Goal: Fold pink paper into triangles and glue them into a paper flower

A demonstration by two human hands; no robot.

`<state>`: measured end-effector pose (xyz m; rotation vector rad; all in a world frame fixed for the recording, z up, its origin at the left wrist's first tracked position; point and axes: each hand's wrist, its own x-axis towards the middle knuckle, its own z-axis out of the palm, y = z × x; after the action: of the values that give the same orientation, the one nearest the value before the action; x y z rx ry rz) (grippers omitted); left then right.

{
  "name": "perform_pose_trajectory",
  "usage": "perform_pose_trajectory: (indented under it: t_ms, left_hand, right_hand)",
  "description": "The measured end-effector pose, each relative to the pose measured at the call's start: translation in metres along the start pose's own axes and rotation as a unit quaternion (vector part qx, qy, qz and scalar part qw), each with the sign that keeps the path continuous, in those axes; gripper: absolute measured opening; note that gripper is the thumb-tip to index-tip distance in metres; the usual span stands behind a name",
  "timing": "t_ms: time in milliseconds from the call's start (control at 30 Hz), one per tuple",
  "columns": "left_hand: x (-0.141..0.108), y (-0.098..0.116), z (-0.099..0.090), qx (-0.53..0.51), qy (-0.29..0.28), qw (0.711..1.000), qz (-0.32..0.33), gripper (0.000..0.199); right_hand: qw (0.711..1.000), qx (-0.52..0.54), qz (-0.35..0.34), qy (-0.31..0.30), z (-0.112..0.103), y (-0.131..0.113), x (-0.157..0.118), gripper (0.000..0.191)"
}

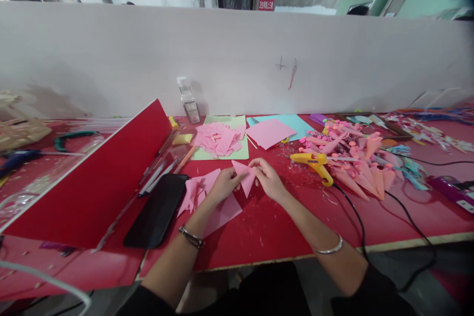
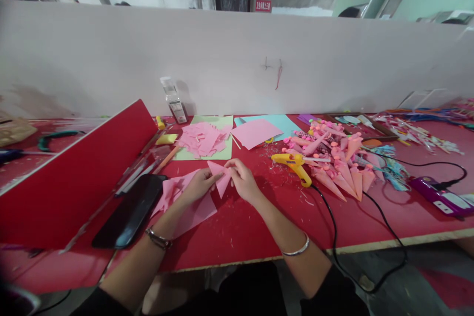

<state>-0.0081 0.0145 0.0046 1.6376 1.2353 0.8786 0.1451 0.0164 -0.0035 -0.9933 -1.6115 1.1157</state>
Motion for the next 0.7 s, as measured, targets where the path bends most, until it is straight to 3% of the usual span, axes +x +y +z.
perform_pose_trajectory:
  t_ms: [267,400,533,700]
  left_hand:
    - [0.0,0.001,-0.002,-0.091,0.08,0.993,-0.006,0.036]
    - [-0.001,-0.001,-0.003,-0.091,0.088,0.992,-0.004,0.033]
    - [-0.001,-0.001,-0.003,-0.059,0.046,0.997,0.017,0.031]
    - [-0.002,0.002,-0.002,-0.042,-0.009,0.998,0.034,0.034]
  right_hand:
    - [0.992,-0.074,-0.104,-0.019,0.0,-0.009,-0.003,0.029]
    - [0.986,-0.094,-0.139,-0.009,0.0,-0.011,-0.003,0.023]
    - [0.989,-0.08,-0.122,0.009,-0.002,-0.013,-0.002,0.012]
    - [0.994,-0.059,-0.076,0.052,-0.003,-0.011,-0.001,0.019]
